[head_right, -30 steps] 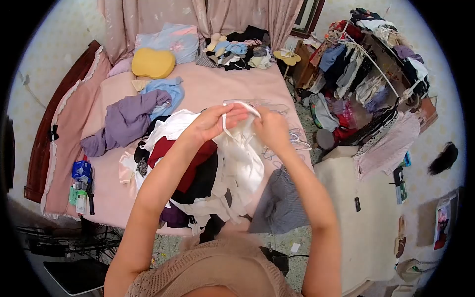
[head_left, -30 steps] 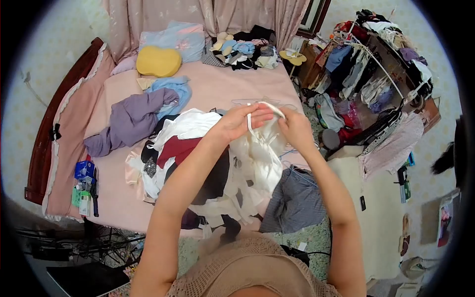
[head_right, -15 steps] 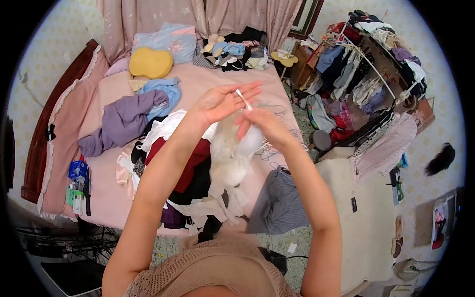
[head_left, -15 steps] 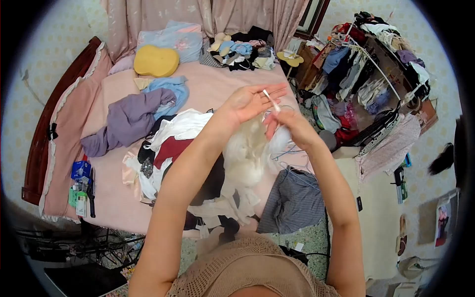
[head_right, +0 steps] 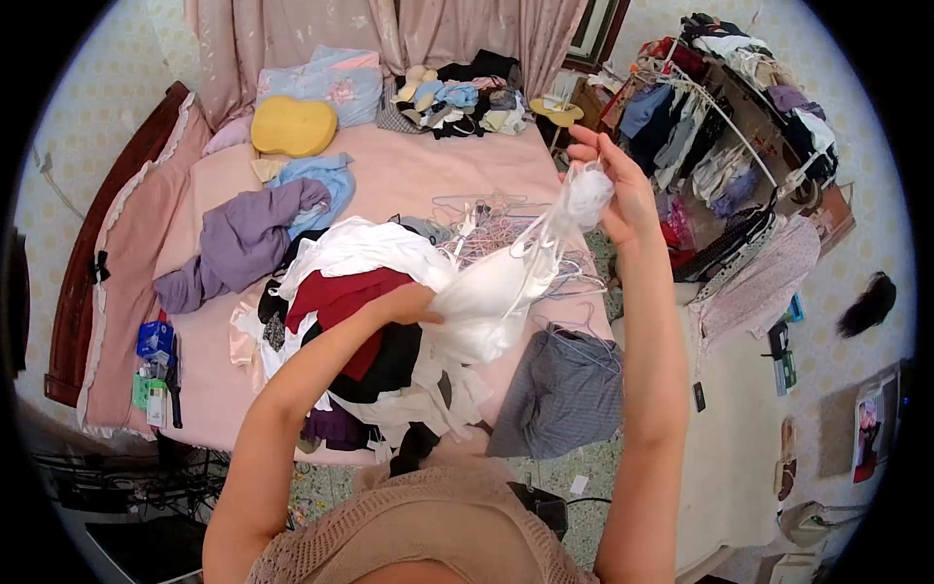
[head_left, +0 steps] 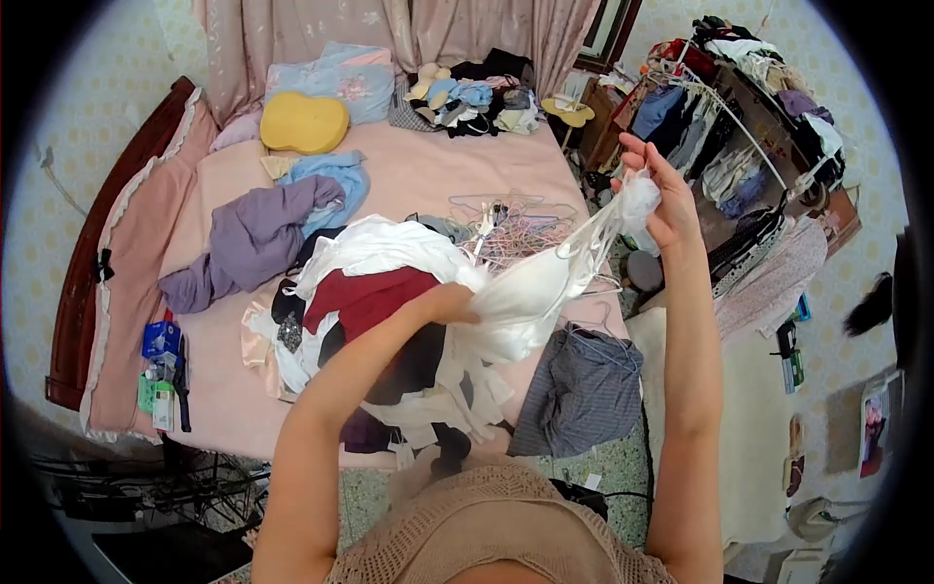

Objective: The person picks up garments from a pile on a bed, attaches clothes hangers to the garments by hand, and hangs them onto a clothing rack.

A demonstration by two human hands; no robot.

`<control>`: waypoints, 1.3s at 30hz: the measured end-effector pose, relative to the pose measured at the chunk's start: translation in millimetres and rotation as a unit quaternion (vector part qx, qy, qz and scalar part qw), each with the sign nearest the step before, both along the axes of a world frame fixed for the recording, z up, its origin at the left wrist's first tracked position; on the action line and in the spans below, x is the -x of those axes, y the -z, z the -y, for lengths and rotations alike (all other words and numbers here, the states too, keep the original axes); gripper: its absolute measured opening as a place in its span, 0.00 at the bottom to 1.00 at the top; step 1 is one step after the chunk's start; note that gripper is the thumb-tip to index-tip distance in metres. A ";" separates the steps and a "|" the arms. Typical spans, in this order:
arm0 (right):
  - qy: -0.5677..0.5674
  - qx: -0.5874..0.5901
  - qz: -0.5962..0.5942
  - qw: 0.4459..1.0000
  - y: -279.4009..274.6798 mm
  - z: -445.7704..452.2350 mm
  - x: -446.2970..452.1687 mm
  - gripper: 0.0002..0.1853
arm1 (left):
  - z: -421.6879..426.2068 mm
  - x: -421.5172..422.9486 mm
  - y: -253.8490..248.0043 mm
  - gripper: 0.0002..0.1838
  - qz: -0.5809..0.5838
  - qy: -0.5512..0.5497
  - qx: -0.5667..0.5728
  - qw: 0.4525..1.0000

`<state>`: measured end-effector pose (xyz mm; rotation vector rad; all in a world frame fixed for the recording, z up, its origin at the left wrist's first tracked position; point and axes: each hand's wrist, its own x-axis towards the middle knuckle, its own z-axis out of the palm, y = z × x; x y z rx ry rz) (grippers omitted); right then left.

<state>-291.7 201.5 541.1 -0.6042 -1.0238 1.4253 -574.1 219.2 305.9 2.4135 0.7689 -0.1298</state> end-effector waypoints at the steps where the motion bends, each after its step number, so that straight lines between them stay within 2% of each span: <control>1: 0.000 0.001 0.001 1.000 2.2 -0.6 -2.5 0.18 | 0.3 6.2 -7.3 0.20 0.075 -0.044 -0.023 0.996; 3: 0.025 0.027 0.029 0.999 11.3 -3.1 -8.4 0.18 | -3.6 10.7 -13.7 0.15 0.207 -0.122 -0.028 0.970; 6: 0.032 0.037 0.038 0.998 14.8 -0.7 -12.7 0.18 | 3.3 8.3 -45.4 0.15 0.196 -0.175 0.005 0.965; 7: 0.026 0.028 0.035 0.999 15.2 -0.2 -18.0 0.18 | 2.6 8.8 -37.3 0.15 0.250 -0.153 0.010 0.956; 8: 0.020 0.018 0.033 0.999 15.8 0.1 -21.2 0.19 | 1.2 9.9 -25.4 0.15 0.249 -0.153 0.010 0.956; 10: 0.043 0.020 0.027 0.999 11.8 5.4 -25.5 0.19 | 3.3 13.0 -12.5 0.16 0.237 -0.110 -0.228 0.938; 12: -0.010 -0.002 0.055 0.998 13.5 5.5 -39.6 0.18 | 8.9 15.8 -14.5 0.16 0.195 -0.076 -0.254 0.944; 13: 0.035 0.023 0.106 0.993 14.3 7.9 -37.1 0.19 | 15.0 13.0 -24.9 0.16 0.191 -0.147 -0.063 0.968; 14: 0.035 0.023 0.106 0.993 16.6 11.1 -32.7 0.19 | 19.0 9.0 -29.8 0.15 0.179 -0.211 0.131 0.952; 15: 0.040 0.041 0.145 0.988 19.6 14.5 -26.0 0.19 | 19.9 3.8 -25.2 0.15 0.179 -0.211 0.133 0.952; 17: 0.043 0.058 0.205 0.976 27.7 19.8 -11.7 0.20 | 21.8 -8.7 -13.5 0.14 0.420 -0.199 0.171 0.868; 18: 0.024 0.064 0.221 0.973 35.2 17.1 -9.4 0.20 | 25.2 -14.3 -19.6 0.14 0.421 -0.201 0.172 0.868; 20: -0.009 0.084 0.285 0.955 45.4 18.6 1.9 0.21 | 31.9 -25.6 -39.8 0.15 0.500 -0.277 0.339 0.747; 21: -0.038 0.049 0.342 0.938 49.1 20.8 12.7 0.23 | 29.5 -31.4 -36.8 0.15 0.527 -0.255 0.377 0.718; 24: -0.108 -0.029 0.490 0.865 78.0 27.1 35.7 0.27 | 33.7 -42.7 -51.7 0.14 0.509 -0.242 0.437 0.701; 25: -0.107 -0.101 0.563 0.813 90.4 27.2 40.0 0.25 | 34.7 -45.7 -54.1 0.14 0.509 -0.243 0.437 0.700; 26: -0.106 -0.171 0.628 0.752 100.3 27.4 43.8 0.24 | 34.7 -47.9 -56.7 0.14 0.503 -0.218 0.434 0.715; 27: -0.096 -0.135 0.629 0.760 102.9 30.3 49.5 0.17 | 34.7 -47.5 -62.6 0.15 0.495 -0.194 0.429 0.730; 28: -0.098 -0.137 0.627 0.760 99.0 29.3 49.4 0.17 | 32.7 -42.8 -68.8 0.15 0.496 -0.196 0.428 0.730; 29: -0.067 -0.119 0.634 0.761 90.6 28.1 46.1 0.15 | 30.2 -35.3 -75.4 0.16 0.406 -0.166 0.340 0.832; 30: -0.036 -0.101 0.639 0.761 78.7 28.5 44.9 0.13 | 29.9 -28.9 -79.1 0.18 0.304 -0.133 0.244 0.911; 31: -0.042 -0.099 0.611 0.784 66.0 30.5 45.2 0.10 | 32.5 -25.1 -69.7 0.21 0.351 -0.104 0.131 0.921; 32: -0.070 -0.103 0.576 0.808 67.7 27.7 39.6 0.09 | 30.5 -21.4 -61.5 0.21 0.350 -0.107 0.132 0.921; 34: -0.103 -0.013 0.541 0.834 54.1 32.2 42.0 0.08 | 23.9 -14.7 -51.1 0.22 0.242 -0.015 -0.128 0.962; 36: -0.125 -0.031 0.512 0.849 53.0 30.1 36.2 0.07 | 20.9 -6.3 -38.9 0.22 0.249 -0.002 -0.125 0.961; 38: -0.160 -0.039 0.453 0.876 44.4 28.9 23.2 0.05 | 15.0 3.6 -23.4 0.20 0.187 -0.019 -0.026 0.982; 39: -0.144 -0.043 0.445 0.883 43.6 26.5 14.6 0.05 | 12.9 7.1 -18.8 0.20 0.187 -0.018 -0.026 0.982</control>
